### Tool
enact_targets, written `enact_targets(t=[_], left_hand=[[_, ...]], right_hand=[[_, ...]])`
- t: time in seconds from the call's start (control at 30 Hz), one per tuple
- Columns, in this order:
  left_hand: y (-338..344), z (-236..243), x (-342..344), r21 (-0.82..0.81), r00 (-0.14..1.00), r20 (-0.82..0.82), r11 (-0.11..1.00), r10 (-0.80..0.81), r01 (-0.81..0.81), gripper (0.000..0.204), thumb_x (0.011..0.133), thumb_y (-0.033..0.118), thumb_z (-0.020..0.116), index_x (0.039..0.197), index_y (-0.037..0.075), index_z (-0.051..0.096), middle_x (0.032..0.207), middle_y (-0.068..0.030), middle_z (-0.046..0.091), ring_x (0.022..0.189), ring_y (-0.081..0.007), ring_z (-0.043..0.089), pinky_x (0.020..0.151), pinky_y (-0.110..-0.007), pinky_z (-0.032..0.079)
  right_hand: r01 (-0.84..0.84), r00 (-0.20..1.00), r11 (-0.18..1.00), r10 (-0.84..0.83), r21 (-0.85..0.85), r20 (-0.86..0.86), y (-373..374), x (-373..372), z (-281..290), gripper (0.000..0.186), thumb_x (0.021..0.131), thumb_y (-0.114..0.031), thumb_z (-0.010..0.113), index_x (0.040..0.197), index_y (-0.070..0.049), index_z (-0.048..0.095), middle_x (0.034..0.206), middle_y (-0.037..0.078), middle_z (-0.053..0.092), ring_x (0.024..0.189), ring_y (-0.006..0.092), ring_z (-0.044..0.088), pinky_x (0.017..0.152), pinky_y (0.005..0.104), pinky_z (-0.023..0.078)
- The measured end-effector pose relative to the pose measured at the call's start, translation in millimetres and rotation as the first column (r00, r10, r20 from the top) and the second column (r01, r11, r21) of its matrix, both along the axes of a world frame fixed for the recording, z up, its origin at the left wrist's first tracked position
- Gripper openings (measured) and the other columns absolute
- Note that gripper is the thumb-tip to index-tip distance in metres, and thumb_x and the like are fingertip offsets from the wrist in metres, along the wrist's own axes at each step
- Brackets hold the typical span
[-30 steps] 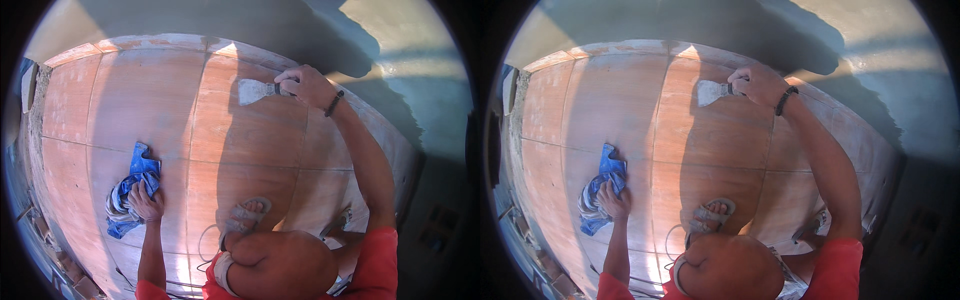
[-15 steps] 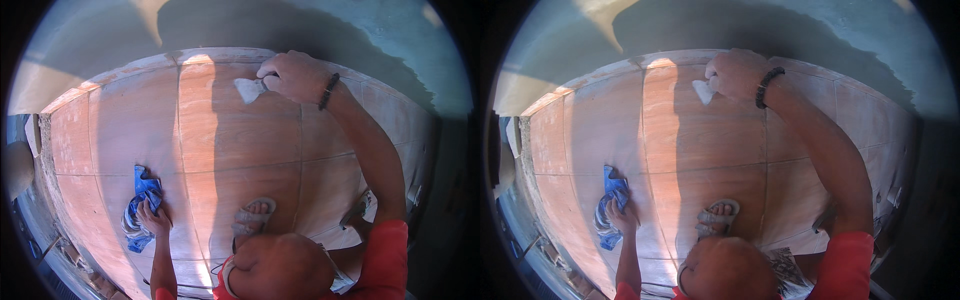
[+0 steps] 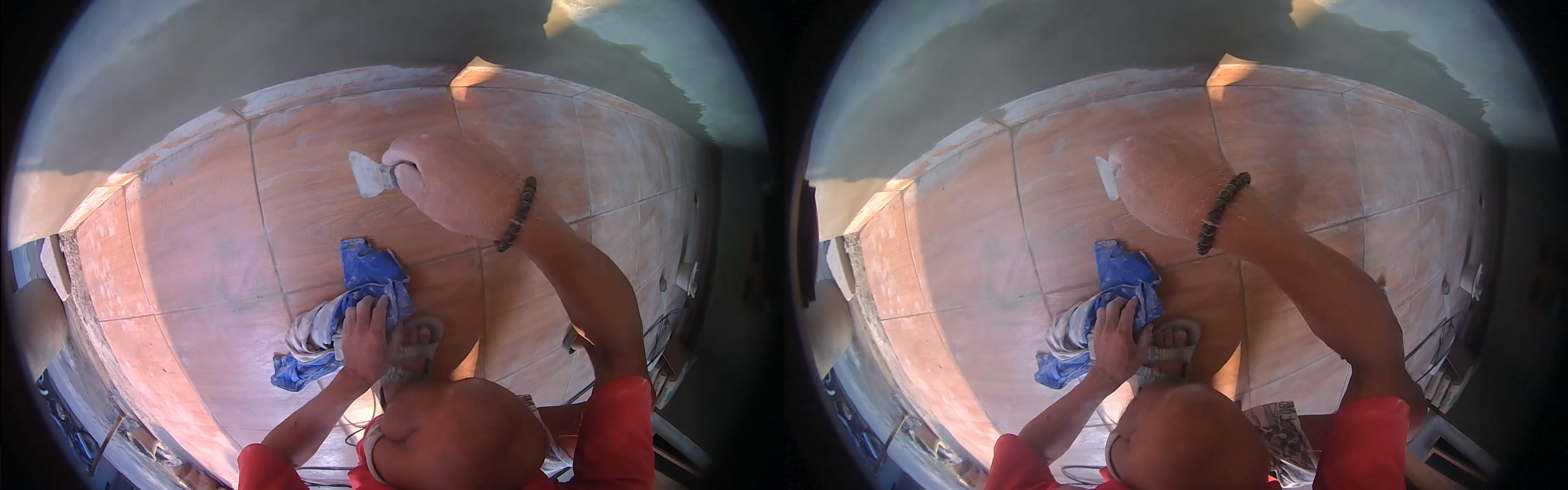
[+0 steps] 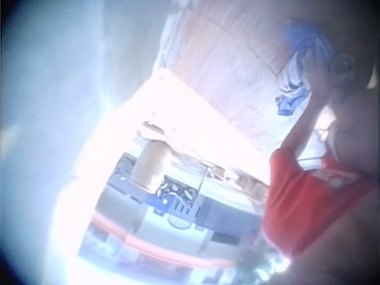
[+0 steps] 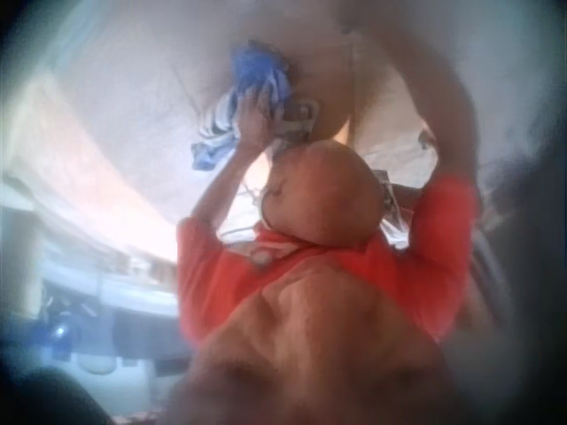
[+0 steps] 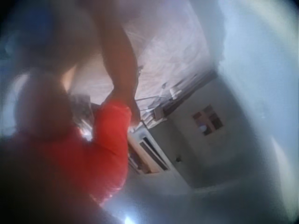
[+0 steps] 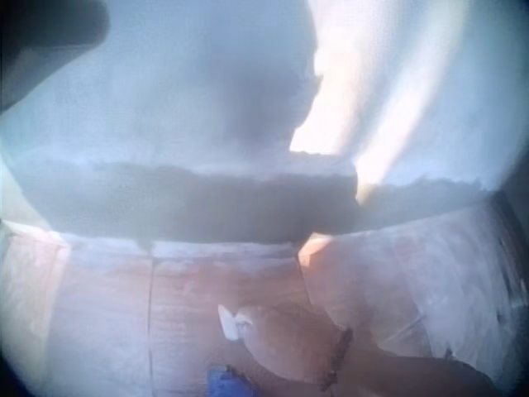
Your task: The person cleans a tiled floor using a cloth and a scraper. They wipe the surface with the cloth and use the scraper to remove debris from the grout lines and tile surface. The person moves around the area, repeatedly wiping and scraping different sections of the floor.
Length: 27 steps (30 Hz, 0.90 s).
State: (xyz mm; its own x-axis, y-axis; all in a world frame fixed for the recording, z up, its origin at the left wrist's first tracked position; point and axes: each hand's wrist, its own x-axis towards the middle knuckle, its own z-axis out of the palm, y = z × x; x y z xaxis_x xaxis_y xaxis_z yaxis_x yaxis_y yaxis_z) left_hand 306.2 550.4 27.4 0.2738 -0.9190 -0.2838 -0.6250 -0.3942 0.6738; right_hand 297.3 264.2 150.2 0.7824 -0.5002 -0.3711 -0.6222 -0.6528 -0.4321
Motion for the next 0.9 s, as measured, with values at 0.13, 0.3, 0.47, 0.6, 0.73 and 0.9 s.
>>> enact_targets(t=[0.13, 0.3, 0.47, 0.6, 0.73, 0.9], left_hand=[[-47.7, -2.0, -50.9, -0.146, 0.955, -0.039, 0.947, -0.294, 0.286, 0.057, 0.079, 0.019, 0.071, 0.13, 0.004, 0.054, 0.123, -0.0171, 0.05, 0.103, -0.0343, 0.051, 0.09, -0.043, 0.046], [-97.9, -19.4, -169.9, -0.44, 0.761, 0.071, 0.665, -0.644, 0.604, 0.039, 0.087, 0.021, 0.058, 0.124, 0.01, 0.06, 0.122, -0.0125, 0.052, 0.105, -0.0267, 0.05, 0.087, -0.039, 0.044], [-149.8, -106.7, -231.3, -0.408, 0.555, 0.359, 0.409, -0.75, 0.816, 0.033, 0.086, 0.018, 0.055, 0.117, 0.01, 0.064, 0.122, -0.0123, 0.052, 0.109, -0.0287, 0.049, 0.092, -0.045, 0.04], [-220.2, -81.1, -122.5, -0.414, 0.925, 0.166, 0.827, -0.342, 0.38, 0.036, 0.087, 0.013, 0.053, 0.121, 0.009, 0.064, 0.128, -0.0143, 0.051, 0.118, -0.0315, 0.045, 0.098, -0.046, 0.036], [-181.3, -78.7, 24.7, -0.238, 0.954, 0.289, 0.971, 0.085, -0.015, 0.043, 0.083, 0.009, 0.06, 0.126, 0.014, 0.062, 0.132, -0.0186, 0.051, 0.119, -0.0396, 0.048, 0.1, -0.052, 0.037], [83.0, -136.6, 316.3, -0.181, 0.599, 0.546, 0.781, 0.585, -0.598, 0.036, 0.088, 0.005, 0.046, 0.117, -0.006, 0.064, 0.12, -0.0257, 0.062, 0.11, -0.04, 0.06, 0.095, -0.046, 0.047]], right_hand=[[0.129, 0.989, 0.988, -0.123, -0.081, 0.076, -33.0, -77.1, 21.5, 0.031, 0.092, -0.019, 0.05, 0.108, 0.0, 0.068, 0.085, 0.016, 0.068, 0.075, 0.0277, 0.065, 0.072, 0.0377, 0.051], [0.616, 0.778, 0.778, -0.625, 0.124, 0.065, -50.1, -177.8, 36.3, 0.028, 0.095, -0.017, 0.053, 0.111, 0.001, 0.068, 0.081, 0.004, 0.065, 0.067, 0.0109, 0.057, 0.058, 0.0274, 0.048], [0.722, 0.665, 0.676, -0.737, 0.151, 0.12, -61.9, -219.4, 34.5, 0.026, 0.099, -0.014, 0.051, 0.112, 0.001, 0.067, 0.078, -0.003, 0.058, 0.063, 0.0018, 0.047, 0.051, 0.0202, 0.039], [0.742, 0.652, 0.657, -0.753, 0.131, 0.086, -62.3, -238.1, 42.7, 0.025, 0.1, -0.013, 0.051, 0.112, 0.001, 0.067, 0.076, -0.003, 0.057, 0.06, 0.0021, 0.046, 0.05, 0.0202, 0.037], [0.756, 0.643, 0.643, -0.765, 0.12, 0.046, -68.6, -264.3, 43.2, 0.027, 0.098, -0.017, 0.053, 0.113, 0.002, 0.067, 0.073, -0.003, 0.055, 0.059, 0.0031, 0.045, 0.051, 0.0207, 0.038], [0.702, 0.696, 0.703, -0.711, -0.111, -0.101, -81.9, -335.2, 25.4, 0.036, 0.091, -0.024, 0.061, 0.11, 0.006, 0.067, 0.069, 0.005, 0.059, 0.06, 0.0117, 0.052, 0.057, 0.0297, 0.045]])
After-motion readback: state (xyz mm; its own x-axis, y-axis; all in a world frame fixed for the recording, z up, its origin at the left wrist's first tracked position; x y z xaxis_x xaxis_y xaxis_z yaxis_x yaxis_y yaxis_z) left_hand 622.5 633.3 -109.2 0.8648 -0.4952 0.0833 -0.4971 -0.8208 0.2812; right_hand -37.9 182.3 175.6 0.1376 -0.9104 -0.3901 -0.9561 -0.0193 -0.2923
